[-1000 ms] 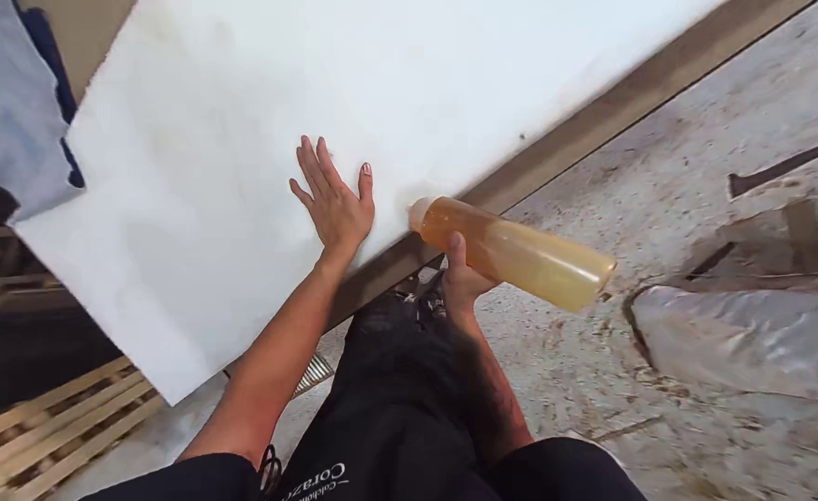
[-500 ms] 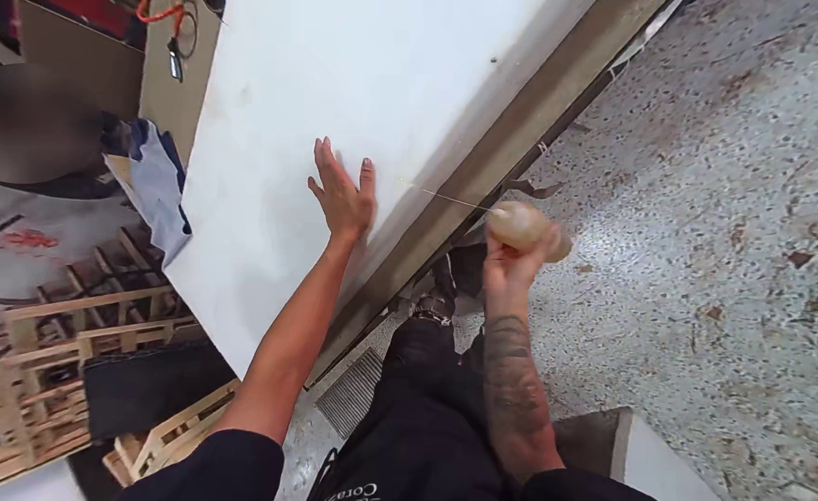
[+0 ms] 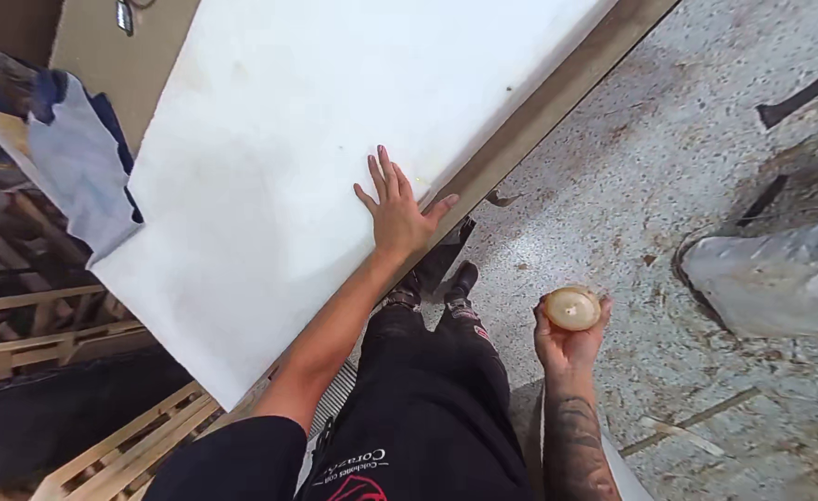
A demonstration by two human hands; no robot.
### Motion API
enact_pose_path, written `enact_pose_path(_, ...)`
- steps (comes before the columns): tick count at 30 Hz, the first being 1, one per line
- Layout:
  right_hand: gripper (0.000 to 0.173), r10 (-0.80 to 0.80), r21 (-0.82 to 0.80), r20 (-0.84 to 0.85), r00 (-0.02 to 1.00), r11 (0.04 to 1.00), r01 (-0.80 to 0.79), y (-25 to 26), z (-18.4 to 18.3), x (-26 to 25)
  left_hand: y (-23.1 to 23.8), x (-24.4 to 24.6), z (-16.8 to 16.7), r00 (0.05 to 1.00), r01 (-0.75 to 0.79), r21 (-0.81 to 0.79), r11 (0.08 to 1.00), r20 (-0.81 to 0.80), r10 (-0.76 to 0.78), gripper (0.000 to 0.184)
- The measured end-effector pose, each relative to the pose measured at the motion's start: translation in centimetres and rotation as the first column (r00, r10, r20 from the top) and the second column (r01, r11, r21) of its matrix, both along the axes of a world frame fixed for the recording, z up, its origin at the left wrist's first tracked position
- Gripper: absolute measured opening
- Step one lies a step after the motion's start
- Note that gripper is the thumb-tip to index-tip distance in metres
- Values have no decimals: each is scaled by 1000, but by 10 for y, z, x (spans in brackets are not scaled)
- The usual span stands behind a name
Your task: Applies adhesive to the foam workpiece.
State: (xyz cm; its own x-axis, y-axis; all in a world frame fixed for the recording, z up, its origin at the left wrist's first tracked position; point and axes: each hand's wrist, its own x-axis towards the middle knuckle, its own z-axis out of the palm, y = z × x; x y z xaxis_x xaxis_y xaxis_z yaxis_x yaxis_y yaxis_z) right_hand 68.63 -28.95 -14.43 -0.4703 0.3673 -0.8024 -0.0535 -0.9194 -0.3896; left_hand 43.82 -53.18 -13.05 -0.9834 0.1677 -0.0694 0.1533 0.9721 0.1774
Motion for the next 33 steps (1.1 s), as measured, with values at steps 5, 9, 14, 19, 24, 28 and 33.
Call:
enact_pose_path(5, 61, 9, -18, -52, 999, 1000, -10, 13, 8, 3, 13, -6, -8, 999, -15, -77, 997, -36, 12, 122)
enact_pose_path(9, 63, 71, -41, -91, 993, 996, -75, 46, 10, 7, 16, 6, -2, 997, -65, -56, 996, 35, 67, 107)
enact_pose_path(14, 61, 287, -60, -73, 955, 955, -292, 114, 9, 3, 25, 18, -4, 983, -184, 137, 973, 28, 182, 89)
enact_pose_path(19, 56, 396, 27, -109, 912, 918, -395, 172, 27, 0, 25, 22, -1, 975, -220, 407, 886, 67, 211, 68)
enact_pose_path(24, 59, 440, 101, -169, 882, 898, -429, 209, 55, -5, 65, 123, 19, 956, -287, 937, 199, 294, -5, 71)
enact_pose_path(28, 64, 452, 98, -236, 860, 892, -442, 231, 53, 12, 83, 160, -36, 840, -541, 792, 283, 495, 222, 81)
enact_pose_path(33, 69, 474, 47, -206, 856, 879, -475, 245, 56, 28, 81, 107, -48, 715, -567, 105, 817, 555, 424, 144)
